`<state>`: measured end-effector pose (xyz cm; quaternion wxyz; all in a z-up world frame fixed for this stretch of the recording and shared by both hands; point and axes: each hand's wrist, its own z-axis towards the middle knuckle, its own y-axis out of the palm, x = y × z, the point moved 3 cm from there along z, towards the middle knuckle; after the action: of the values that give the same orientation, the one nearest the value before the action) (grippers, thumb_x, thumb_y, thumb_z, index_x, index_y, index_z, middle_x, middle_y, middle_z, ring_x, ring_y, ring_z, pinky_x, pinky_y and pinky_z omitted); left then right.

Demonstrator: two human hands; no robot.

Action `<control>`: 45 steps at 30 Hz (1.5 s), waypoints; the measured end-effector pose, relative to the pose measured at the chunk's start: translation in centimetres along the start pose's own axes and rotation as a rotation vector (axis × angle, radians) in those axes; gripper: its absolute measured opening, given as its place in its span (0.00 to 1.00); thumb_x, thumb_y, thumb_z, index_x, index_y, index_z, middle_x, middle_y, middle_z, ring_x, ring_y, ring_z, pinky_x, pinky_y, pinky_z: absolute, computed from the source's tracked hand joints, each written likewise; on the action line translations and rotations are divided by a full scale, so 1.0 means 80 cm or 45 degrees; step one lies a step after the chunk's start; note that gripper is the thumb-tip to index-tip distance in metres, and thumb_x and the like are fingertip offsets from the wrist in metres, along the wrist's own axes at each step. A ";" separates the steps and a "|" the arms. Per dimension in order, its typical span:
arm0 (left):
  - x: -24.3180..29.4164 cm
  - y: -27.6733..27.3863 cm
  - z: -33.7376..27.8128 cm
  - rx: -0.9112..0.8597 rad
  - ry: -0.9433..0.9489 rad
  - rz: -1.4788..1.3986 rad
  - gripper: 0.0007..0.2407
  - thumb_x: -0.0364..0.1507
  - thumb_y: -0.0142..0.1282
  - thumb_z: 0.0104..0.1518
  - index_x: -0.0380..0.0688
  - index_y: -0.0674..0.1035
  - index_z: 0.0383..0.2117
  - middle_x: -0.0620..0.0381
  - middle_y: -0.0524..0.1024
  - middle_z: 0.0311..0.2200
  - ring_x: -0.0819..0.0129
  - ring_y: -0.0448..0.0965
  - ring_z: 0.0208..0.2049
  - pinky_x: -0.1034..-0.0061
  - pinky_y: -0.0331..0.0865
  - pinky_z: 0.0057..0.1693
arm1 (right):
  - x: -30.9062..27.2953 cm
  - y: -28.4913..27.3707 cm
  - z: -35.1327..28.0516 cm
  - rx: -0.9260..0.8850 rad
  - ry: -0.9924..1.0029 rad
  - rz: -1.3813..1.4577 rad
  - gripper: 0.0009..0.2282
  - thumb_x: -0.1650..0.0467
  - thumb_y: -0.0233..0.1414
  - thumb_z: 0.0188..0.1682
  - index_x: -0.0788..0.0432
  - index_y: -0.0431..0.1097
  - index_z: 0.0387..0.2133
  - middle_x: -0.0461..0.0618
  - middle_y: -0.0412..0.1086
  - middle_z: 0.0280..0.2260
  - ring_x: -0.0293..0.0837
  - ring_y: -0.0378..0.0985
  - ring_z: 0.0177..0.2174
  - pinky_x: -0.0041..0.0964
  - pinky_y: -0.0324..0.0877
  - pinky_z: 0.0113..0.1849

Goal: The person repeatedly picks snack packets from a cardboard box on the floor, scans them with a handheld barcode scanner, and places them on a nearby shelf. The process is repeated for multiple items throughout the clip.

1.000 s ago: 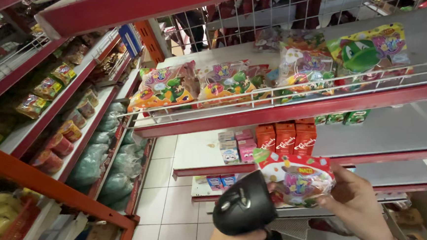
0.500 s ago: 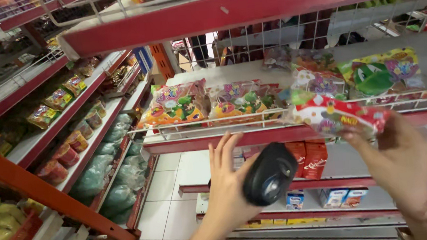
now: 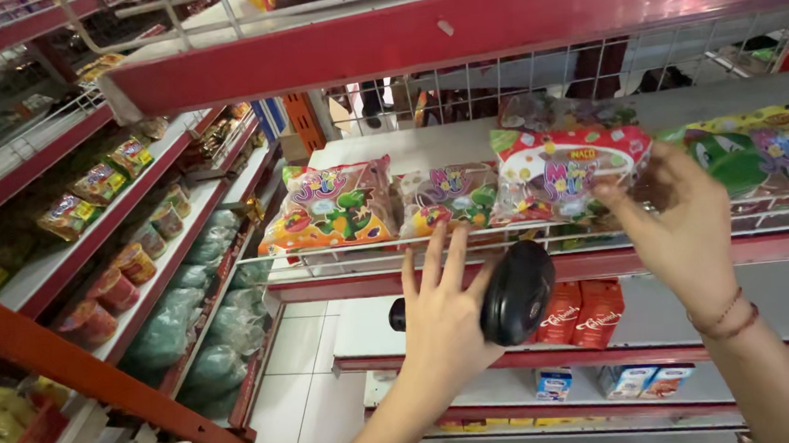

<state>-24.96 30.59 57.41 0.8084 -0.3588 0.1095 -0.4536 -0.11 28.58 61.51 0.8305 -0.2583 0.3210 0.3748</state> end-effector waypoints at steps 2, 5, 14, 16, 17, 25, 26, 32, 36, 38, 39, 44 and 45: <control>0.000 0.001 0.002 -0.013 0.005 0.058 0.30 0.39 0.72 0.33 0.44 0.82 0.48 0.36 0.61 0.65 0.39 0.53 0.70 0.35 0.49 0.65 | -0.001 0.003 0.003 0.027 -0.034 0.000 0.21 0.77 0.60 0.50 0.69 0.63 0.57 0.53 0.76 0.44 0.37 0.78 0.41 0.31 0.74 0.41; -0.001 0.000 0.006 -0.052 -0.019 0.079 0.31 0.40 0.73 0.30 0.43 0.82 0.48 0.38 0.62 0.64 0.40 0.54 0.69 0.34 0.49 0.65 | -0.006 0.008 0.004 0.087 -0.117 -0.039 0.28 0.77 0.61 0.48 0.70 0.58 0.62 0.58 0.72 0.48 0.39 0.78 0.42 0.33 0.75 0.42; -0.004 -0.005 0.012 -0.047 -0.035 0.035 0.33 0.40 0.73 0.29 0.44 0.81 0.49 0.41 0.64 0.63 0.42 0.58 0.67 0.35 0.52 0.62 | -0.016 0.014 -0.011 0.035 -0.121 -0.236 0.24 0.76 0.62 0.46 0.65 0.67 0.58 0.56 0.74 0.48 0.43 0.82 0.43 0.34 0.76 0.41; -0.003 -0.004 0.011 -0.048 -0.028 0.048 0.32 0.39 0.73 0.29 0.44 0.82 0.48 0.40 0.64 0.63 0.42 0.58 0.67 0.36 0.52 0.62 | -0.017 0.018 -0.011 0.032 -0.122 -0.303 0.23 0.76 0.62 0.46 0.64 0.69 0.57 0.56 0.74 0.45 0.44 0.82 0.41 0.35 0.76 0.39; -0.004 -0.003 0.012 -0.043 -0.023 0.057 0.31 0.39 0.73 0.30 0.44 0.82 0.47 0.40 0.64 0.63 0.42 0.58 0.67 0.36 0.53 0.62 | -0.017 0.021 -0.008 0.028 -0.148 -0.360 0.23 0.75 0.62 0.46 0.64 0.70 0.57 0.57 0.74 0.44 0.45 0.83 0.40 0.35 0.76 0.39; -0.008 -0.001 0.010 -0.009 0.001 -0.008 0.32 0.40 0.73 0.33 0.43 0.80 0.51 0.39 0.61 0.65 0.40 0.57 0.68 0.38 0.53 0.64 | -0.029 0.024 0.003 -0.083 -0.220 -0.615 0.24 0.73 0.64 0.43 0.65 0.70 0.55 0.60 0.74 0.38 0.50 0.82 0.32 0.41 0.73 0.36; -0.009 -0.002 0.011 0.009 0.020 -0.011 0.33 0.40 0.73 0.34 0.43 0.80 0.52 0.38 0.60 0.66 0.39 0.56 0.69 0.38 0.53 0.65 | -0.031 0.023 0.005 -0.108 -0.231 -0.609 0.25 0.73 0.64 0.42 0.66 0.70 0.55 0.61 0.74 0.40 0.50 0.82 0.32 0.41 0.73 0.36; -0.015 0.001 0.007 -0.128 0.052 0.083 0.37 0.38 0.73 0.25 0.43 0.79 0.53 0.38 0.59 0.67 0.41 0.57 0.68 0.39 0.54 0.63 | -0.022 0.036 0.001 -0.088 -0.192 -0.590 0.23 0.76 0.61 0.44 0.66 0.68 0.54 0.61 0.74 0.40 0.52 0.81 0.33 0.43 0.73 0.34; -0.020 -0.005 0.013 -0.177 0.113 0.134 0.36 0.35 0.72 0.24 0.45 0.79 0.51 0.41 0.61 0.67 0.45 0.59 0.67 0.44 0.58 0.62 | -0.015 0.039 0.012 -0.103 -0.229 -0.600 0.24 0.75 0.60 0.41 0.66 0.67 0.55 0.62 0.74 0.41 0.52 0.81 0.32 0.43 0.73 0.33; -0.024 -0.009 0.016 -0.244 0.088 0.076 0.37 0.33 0.71 0.22 0.45 0.79 0.51 0.41 0.61 0.66 0.47 0.60 0.67 0.46 0.59 0.60 | -0.008 0.035 0.023 -0.212 -0.072 -0.750 0.23 0.71 0.62 0.42 0.64 0.70 0.52 0.60 0.77 0.33 0.53 0.82 0.32 0.44 0.74 0.34; -0.025 -0.011 0.016 -0.241 0.085 0.054 0.37 0.33 0.71 0.22 0.46 0.80 0.52 0.41 0.61 0.66 0.47 0.60 0.67 0.46 0.59 0.61 | -0.005 0.031 0.026 -0.270 0.018 -0.826 0.22 0.69 0.63 0.42 0.63 0.71 0.51 0.59 0.78 0.30 0.54 0.82 0.32 0.45 0.74 0.35; -0.025 -0.015 0.017 -0.258 0.071 0.041 0.36 0.35 0.72 0.23 0.44 0.79 0.51 0.42 0.61 0.67 0.49 0.59 0.68 0.44 0.57 0.61 | -0.023 0.016 0.025 -0.284 -0.025 -0.771 0.24 0.66 0.64 0.38 0.63 0.72 0.49 0.57 0.78 0.33 0.52 0.83 0.31 0.45 0.74 0.36; -0.025 -0.015 0.017 -0.249 0.083 0.050 0.37 0.34 0.72 0.22 0.45 0.80 0.51 0.42 0.60 0.67 0.48 0.58 0.69 0.44 0.57 0.61 | -0.031 0.015 0.021 -0.244 -0.091 -0.760 0.24 0.66 0.64 0.39 0.63 0.72 0.49 0.56 0.77 0.36 0.52 0.83 0.33 0.45 0.73 0.37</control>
<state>-26.19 32.43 58.90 0.7743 -0.4187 0.1863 -0.4364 -1.76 29.26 64.22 0.8865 -0.4049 0.1646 0.1519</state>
